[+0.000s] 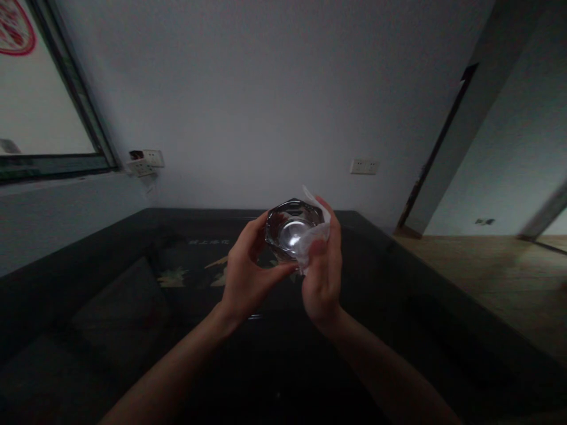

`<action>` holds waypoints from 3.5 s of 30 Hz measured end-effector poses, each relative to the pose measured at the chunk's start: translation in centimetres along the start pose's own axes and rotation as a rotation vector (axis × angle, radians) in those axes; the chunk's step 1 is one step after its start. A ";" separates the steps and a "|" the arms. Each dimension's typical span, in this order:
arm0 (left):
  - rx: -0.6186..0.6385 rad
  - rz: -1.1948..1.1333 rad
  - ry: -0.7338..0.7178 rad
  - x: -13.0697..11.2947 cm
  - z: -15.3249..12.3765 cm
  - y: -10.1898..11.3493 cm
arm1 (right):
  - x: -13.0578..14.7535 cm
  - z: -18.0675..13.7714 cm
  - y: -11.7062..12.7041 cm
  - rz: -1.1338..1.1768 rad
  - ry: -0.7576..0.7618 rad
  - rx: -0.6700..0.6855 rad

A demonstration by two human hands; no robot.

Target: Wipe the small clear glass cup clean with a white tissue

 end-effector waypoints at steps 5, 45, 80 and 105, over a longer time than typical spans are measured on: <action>0.062 0.047 -0.070 -0.7 -0.2 -0.6 | 0.2 1.7 1.1 0.061 -0.043 0.003; 0.014 0.057 -0.077 -0.5 0.3 1.0 | 0.6 -0.3 -0.8 0.003 0.021 0.090; 0.028 0.018 -0.021 -0.5 0.2 0.4 | 0.2 0.2 -0.1 0.097 -0.031 -0.031; -0.044 0.028 -0.071 -0.9 0.2 1.1 | 0.4 -0.9 -1.7 0.157 -0.005 0.071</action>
Point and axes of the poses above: each hand's wrist, its own z-axis towards the middle knuckle, its own y-axis out of the back of the hand, x = y × z, the point moved 9 cm from there along z, towards the middle knuckle, and after that the axes turned 5 degrees about -y, right-handed, at the moved point
